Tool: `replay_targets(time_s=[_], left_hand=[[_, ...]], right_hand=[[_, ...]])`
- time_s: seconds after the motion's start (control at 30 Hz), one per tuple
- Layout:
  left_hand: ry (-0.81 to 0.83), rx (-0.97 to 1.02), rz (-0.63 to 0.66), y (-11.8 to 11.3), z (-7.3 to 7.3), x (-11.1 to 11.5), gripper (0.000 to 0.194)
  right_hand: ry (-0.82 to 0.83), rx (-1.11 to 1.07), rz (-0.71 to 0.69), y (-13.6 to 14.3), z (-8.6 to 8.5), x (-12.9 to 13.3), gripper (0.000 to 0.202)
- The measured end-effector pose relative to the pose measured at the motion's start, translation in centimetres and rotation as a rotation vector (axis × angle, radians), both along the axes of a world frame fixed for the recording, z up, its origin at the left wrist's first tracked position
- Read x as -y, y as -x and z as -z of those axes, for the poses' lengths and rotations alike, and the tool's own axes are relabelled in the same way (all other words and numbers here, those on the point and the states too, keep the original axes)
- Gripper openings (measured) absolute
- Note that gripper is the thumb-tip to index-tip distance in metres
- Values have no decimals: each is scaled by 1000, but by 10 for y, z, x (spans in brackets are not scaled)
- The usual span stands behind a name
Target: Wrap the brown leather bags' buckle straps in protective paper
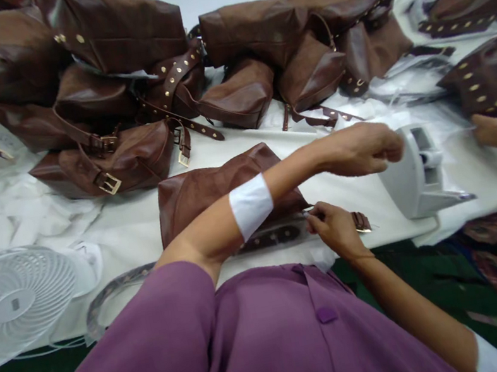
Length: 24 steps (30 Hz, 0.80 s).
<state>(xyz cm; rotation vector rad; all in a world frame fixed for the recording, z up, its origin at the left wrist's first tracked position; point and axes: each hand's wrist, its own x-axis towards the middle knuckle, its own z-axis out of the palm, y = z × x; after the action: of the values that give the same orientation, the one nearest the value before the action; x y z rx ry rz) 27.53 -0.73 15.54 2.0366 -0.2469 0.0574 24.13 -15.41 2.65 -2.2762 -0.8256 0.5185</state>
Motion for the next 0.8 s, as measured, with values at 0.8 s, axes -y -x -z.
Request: replay_targets(time_s=[0.8], left_hand=[[1313, -649, -853, 143, 150, 51, 29]], right_hand=[[-536, -1173, 538, 13, 11, -2, 26]])
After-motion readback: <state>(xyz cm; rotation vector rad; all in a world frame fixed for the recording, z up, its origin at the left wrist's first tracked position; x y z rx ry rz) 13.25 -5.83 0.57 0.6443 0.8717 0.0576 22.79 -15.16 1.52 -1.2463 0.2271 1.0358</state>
